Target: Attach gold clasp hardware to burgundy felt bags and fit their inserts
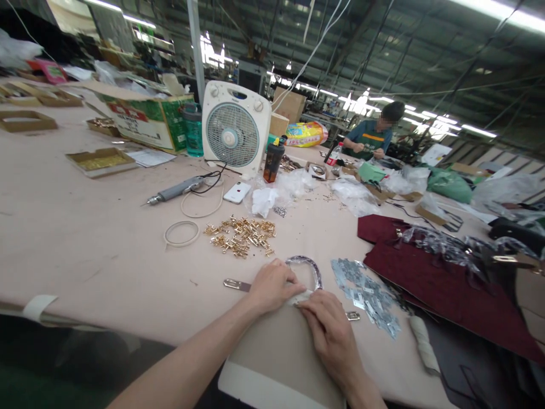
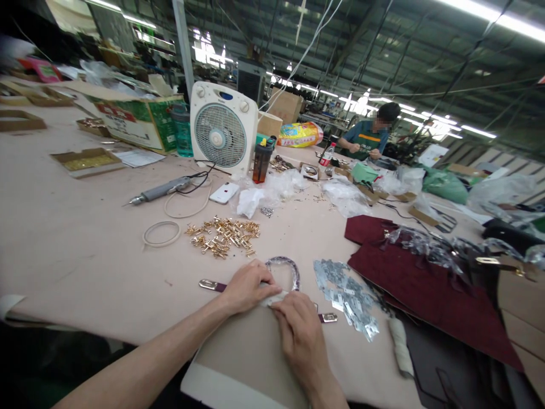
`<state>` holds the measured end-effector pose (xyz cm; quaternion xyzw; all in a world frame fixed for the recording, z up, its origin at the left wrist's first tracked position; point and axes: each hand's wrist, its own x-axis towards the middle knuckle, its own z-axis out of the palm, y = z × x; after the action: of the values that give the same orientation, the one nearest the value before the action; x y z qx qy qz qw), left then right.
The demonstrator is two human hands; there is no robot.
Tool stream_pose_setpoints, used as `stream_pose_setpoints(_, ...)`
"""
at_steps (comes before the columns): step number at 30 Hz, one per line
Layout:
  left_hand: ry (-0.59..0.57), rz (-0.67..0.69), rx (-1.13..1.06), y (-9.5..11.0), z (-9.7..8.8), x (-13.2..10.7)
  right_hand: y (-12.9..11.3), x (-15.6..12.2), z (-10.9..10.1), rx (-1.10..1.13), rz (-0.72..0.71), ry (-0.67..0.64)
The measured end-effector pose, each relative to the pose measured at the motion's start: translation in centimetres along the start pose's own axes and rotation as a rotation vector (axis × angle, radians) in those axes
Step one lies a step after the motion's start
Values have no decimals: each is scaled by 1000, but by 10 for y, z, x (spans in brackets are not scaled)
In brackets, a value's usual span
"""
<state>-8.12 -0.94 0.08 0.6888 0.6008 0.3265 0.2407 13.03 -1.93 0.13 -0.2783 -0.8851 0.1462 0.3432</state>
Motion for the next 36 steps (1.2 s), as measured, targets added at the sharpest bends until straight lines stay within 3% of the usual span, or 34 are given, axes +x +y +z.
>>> stream_pose_setpoints(4, 41, 25, -22, 0, 0, -4, -5, 6, -1, 60, 170, -26)
stream_pose_setpoints(10, 80, 19, -40, 0, -1, -9, -7, 11, -1, 74, 309, -33)
stream_pose_setpoints(22, 16, 153, -55, -2, -10, -15, -8, 12, -8, 210, 355, -78)
stream_pose_setpoints(31, 3, 195, -23, -13, -3, -8, -14, 4, -8, 76, 272, 108)
stream_pose_setpoints(36, 12, 158, -24, -19, -3, -4, -12, -4, -25, 184, 292, 287)
